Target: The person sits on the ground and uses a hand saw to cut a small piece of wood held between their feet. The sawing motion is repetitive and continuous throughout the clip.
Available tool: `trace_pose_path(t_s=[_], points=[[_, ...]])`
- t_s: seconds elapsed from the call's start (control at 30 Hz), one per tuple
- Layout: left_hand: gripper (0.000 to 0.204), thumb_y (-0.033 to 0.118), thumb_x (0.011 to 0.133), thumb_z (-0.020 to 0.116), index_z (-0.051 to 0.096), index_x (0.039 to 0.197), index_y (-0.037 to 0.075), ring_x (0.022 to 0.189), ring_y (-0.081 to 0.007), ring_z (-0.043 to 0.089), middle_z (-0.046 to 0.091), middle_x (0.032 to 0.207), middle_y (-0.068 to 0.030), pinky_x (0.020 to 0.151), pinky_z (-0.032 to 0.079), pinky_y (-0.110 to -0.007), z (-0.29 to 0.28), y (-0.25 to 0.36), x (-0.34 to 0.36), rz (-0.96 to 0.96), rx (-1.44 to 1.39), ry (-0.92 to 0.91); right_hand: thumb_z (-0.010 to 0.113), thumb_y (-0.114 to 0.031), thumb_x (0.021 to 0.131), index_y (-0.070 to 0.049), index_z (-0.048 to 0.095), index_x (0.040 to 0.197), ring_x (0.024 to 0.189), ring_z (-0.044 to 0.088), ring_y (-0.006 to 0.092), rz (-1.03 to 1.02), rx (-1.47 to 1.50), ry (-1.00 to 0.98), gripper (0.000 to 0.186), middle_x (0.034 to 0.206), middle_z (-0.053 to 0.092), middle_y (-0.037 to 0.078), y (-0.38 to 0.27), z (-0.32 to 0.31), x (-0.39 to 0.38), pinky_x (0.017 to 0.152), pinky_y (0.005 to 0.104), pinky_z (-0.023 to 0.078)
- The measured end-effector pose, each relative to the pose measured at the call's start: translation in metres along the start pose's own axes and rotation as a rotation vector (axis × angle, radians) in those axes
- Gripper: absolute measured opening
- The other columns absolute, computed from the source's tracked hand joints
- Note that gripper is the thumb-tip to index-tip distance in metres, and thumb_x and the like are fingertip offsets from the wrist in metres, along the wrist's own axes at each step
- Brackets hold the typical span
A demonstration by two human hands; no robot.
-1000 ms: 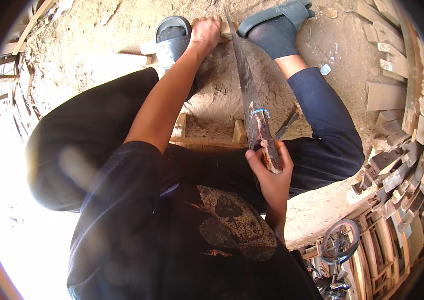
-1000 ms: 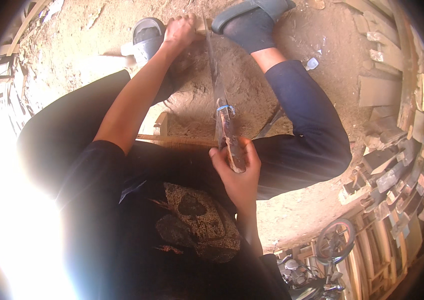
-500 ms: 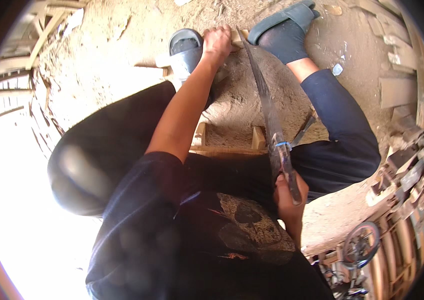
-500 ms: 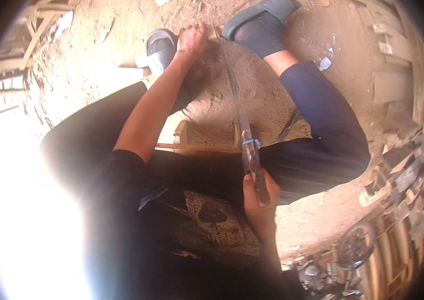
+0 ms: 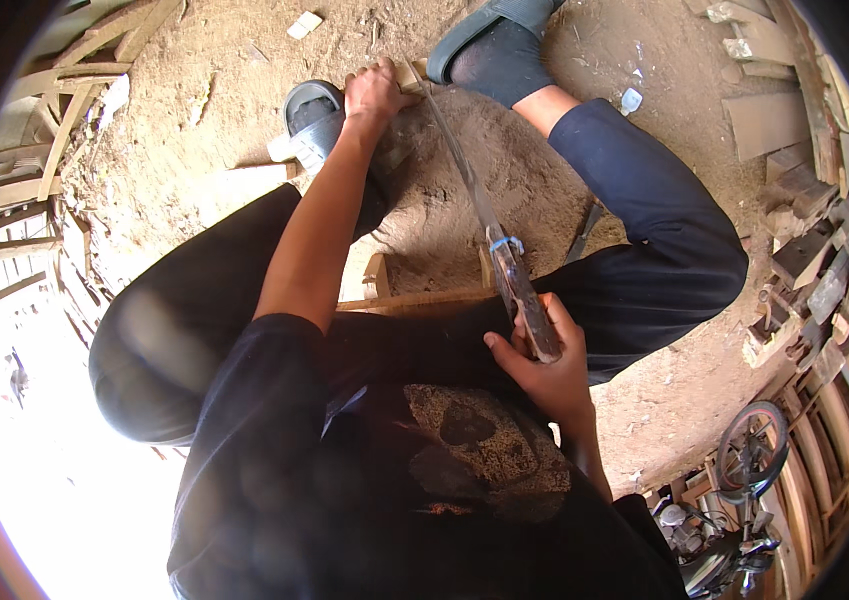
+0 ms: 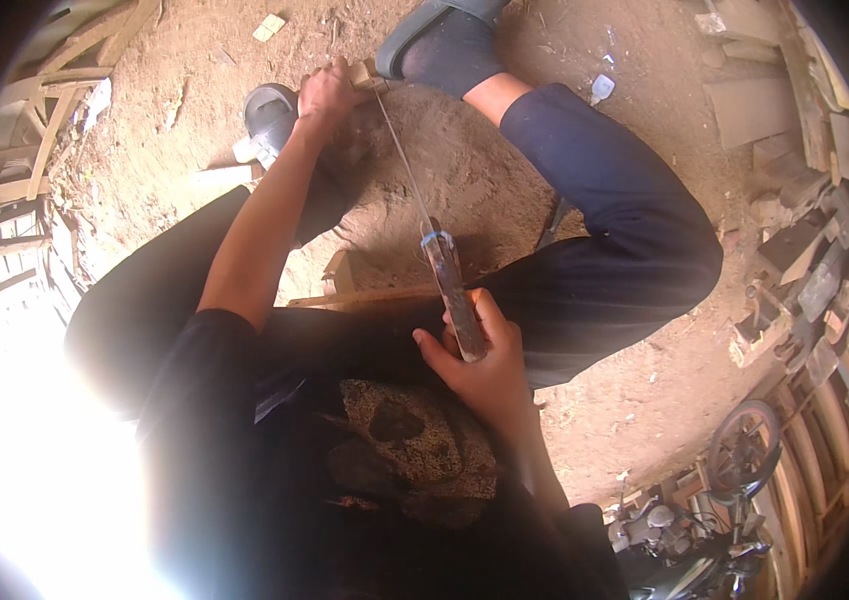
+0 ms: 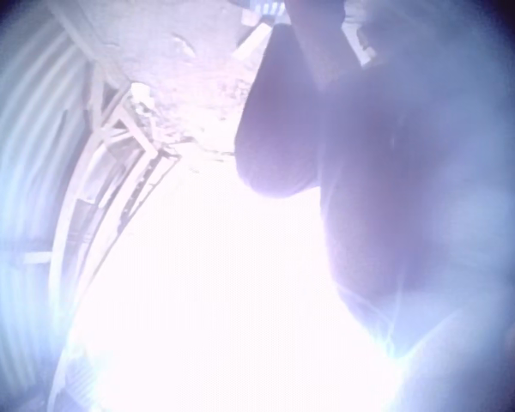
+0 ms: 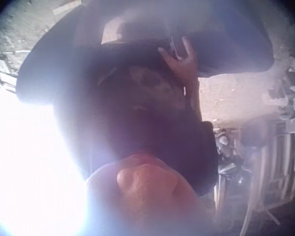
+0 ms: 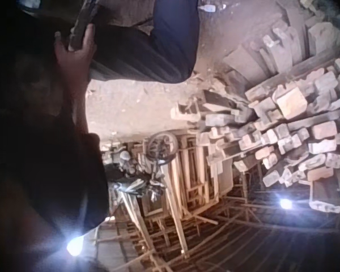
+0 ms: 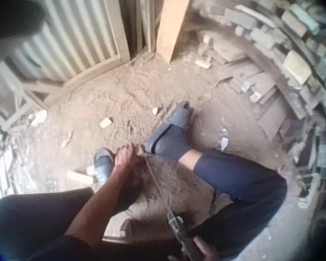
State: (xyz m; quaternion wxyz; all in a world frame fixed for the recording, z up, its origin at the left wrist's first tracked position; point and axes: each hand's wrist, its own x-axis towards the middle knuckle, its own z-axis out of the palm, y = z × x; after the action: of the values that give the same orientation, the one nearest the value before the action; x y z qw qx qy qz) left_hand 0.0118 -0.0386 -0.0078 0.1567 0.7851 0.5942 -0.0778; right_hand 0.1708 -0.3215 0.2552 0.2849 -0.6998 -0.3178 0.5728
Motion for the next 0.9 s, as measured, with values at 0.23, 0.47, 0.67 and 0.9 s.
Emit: trace_pose_path(t_s=[0.23, 0.47, 0.67, 0.9], points=[[0.075, 0.058, 0.071, 0.072, 0.050, 0.115, 0.002, 0.094, -0.0302, 0.065, 0.067, 0.099, -0.0178, 0.082, 0.052, -0.040, -0.004, 0.004, 0.000, -0.055, -0.013, -0.051, 0.067, -0.016, 0.087, -0.003, 0.052, 0.073, 0.057, 0.037, 0.0034, -0.023, -0.050, 0.081, 0.024, 0.058, 0.042, -0.002, 0.003, 0.008, 0.020, 0.051, 0.0243, 0.032], [0.080, 0.063, 0.067, 0.071, 0.051, 0.114, 0.002, 0.099, -0.0262, 0.063, 0.067, 0.100, -0.0150, 0.086, 0.049, -0.037, 0.004, -0.001, 0.001, -0.019, 0.036, -0.017, 0.062, -0.018, 0.090, -0.002, 0.055, 0.075, 0.054, 0.037, 0.0050, -0.019, -0.170, 0.121, 0.023, 0.054, 0.041, 0.002, 0.001, 0.006, -0.017, 0.048, 0.0282, 0.032], [0.078, 0.061, 0.068, 0.071, 0.051, 0.115, 0.002, 0.102, -0.0264, 0.062, 0.067, 0.100, -0.0131, 0.089, 0.046, -0.037, 0.002, 0.005, -0.001, -0.044, -0.023, -0.054, 0.065, -0.015, 0.088, -0.001, 0.059, 0.076, 0.051, 0.039, 0.0064, -0.094, -0.184, 0.107, 0.020, 0.053, 0.044, 0.007, 0.028, 0.010, 0.023, 0.047, 0.0296, 0.034], [0.079, 0.064, 0.066, 0.072, 0.051, 0.111, 0.002, 0.098, -0.0288, 0.064, 0.067, 0.101, -0.0158, 0.082, 0.053, -0.037, -0.001, -0.004, 0.003, -0.054, -0.002, -0.034, 0.065, -0.016, 0.088, 0.000, 0.060, 0.077, 0.050, 0.043, 0.0080, -0.079, -0.151, 0.136, 0.020, 0.053, 0.046, 0.009, 0.011, 0.001, 0.000, 0.048, 0.0290, 0.035]])
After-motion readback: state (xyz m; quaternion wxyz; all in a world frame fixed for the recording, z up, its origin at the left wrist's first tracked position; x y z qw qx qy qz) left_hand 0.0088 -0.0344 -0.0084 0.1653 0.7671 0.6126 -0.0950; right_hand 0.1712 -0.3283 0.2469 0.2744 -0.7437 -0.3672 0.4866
